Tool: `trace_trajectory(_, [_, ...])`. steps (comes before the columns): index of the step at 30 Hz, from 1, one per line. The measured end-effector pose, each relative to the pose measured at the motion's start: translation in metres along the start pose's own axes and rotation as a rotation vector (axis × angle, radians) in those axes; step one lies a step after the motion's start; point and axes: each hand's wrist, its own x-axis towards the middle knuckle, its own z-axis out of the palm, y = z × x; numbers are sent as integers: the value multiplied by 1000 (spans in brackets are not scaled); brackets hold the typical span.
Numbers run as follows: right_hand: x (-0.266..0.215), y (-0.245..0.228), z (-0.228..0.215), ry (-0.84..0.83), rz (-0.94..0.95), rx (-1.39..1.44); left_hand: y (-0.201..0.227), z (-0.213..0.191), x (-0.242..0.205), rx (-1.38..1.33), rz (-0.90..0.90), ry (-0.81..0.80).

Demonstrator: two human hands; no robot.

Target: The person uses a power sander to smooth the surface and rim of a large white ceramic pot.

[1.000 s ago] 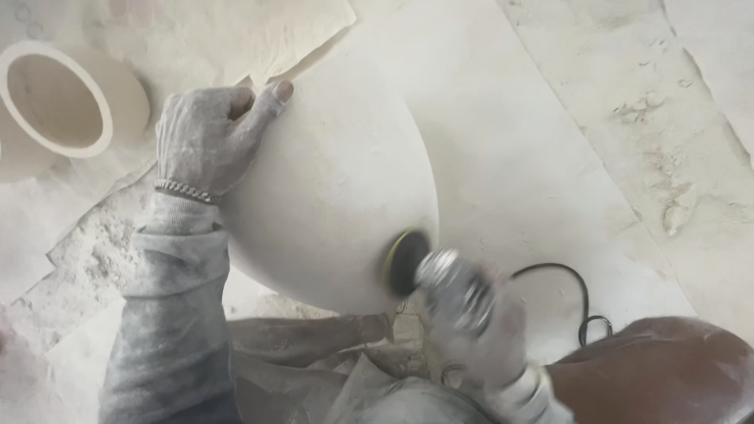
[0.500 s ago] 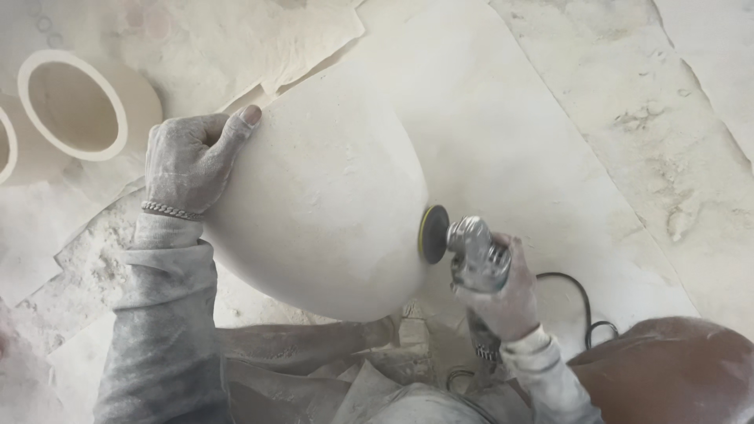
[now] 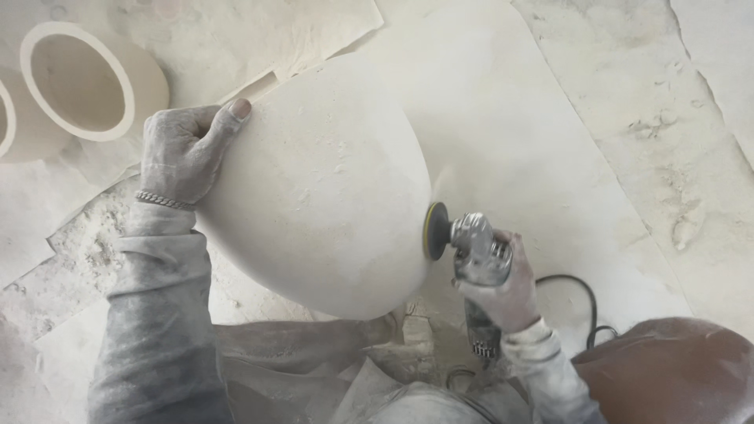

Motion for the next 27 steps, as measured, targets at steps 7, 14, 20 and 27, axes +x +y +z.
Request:
trace_trajectory(7, [-20, -67, 3, 37, 15, -16, 15, 2, 14, 77, -117, 4])
trace_trajectory(14, [-61, -114, 23, 247, -471, -427, 30, 16, 21, 147, -70, -43])
trace_trajectory(20, [-24, -21, -13, 266, -331, -424, 31, 16, 3, 140, -42, -42])
trace_trajectory(27, [-44, -97, 11, 326, -550, -461, 38, 27, 10, 127, -74, -30])
